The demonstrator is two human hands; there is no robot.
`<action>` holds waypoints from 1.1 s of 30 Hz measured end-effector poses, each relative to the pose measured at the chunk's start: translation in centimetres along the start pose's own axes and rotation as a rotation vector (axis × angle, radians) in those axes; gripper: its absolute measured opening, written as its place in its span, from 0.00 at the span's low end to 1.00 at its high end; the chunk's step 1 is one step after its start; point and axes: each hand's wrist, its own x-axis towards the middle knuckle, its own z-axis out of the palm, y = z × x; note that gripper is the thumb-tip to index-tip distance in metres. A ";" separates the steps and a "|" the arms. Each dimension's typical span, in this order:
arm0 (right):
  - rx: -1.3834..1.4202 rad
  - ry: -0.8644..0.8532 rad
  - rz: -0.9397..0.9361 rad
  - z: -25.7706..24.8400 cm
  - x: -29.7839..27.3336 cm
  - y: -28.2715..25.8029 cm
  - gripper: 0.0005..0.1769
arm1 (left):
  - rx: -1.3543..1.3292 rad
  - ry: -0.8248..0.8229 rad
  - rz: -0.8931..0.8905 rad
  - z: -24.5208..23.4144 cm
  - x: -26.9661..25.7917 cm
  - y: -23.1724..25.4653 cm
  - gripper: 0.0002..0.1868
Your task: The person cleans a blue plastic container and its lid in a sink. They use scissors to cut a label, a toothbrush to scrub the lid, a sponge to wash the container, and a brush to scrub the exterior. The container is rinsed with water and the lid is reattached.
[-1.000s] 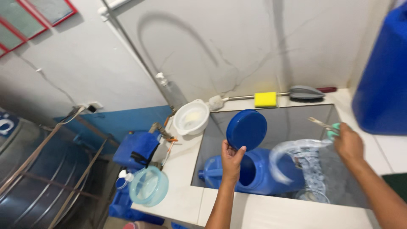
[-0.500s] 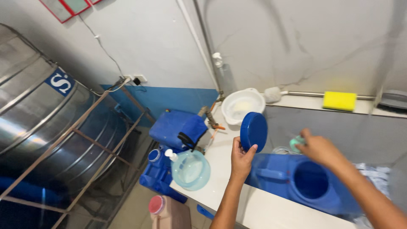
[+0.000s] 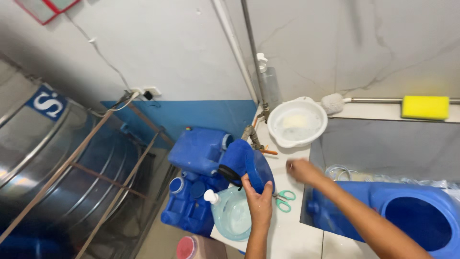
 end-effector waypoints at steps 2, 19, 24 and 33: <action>0.071 0.219 -0.030 -3.6 0.8 0.6 0.13 | -0.046 -0.019 -0.058 -0.3 0.1 -1.6 0.31; -0.126 0.000 -0.786 -0.1 3.0 -2.6 0.17 | -0.414 0.013 -0.587 2.0 -7.1 -4.4 0.30; -0.597 -0.078 -0.645 4.4 5.6 -6.8 0.19 | -0.517 0.027 -0.662 -2.7 -7.8 -4.7 0.27; -0.804 0.190 -0.709 -4.8 0.3 -4.0 0.24 | -0.450 -0.131 -0.689 -3.1 -5.8 -1.7 0.26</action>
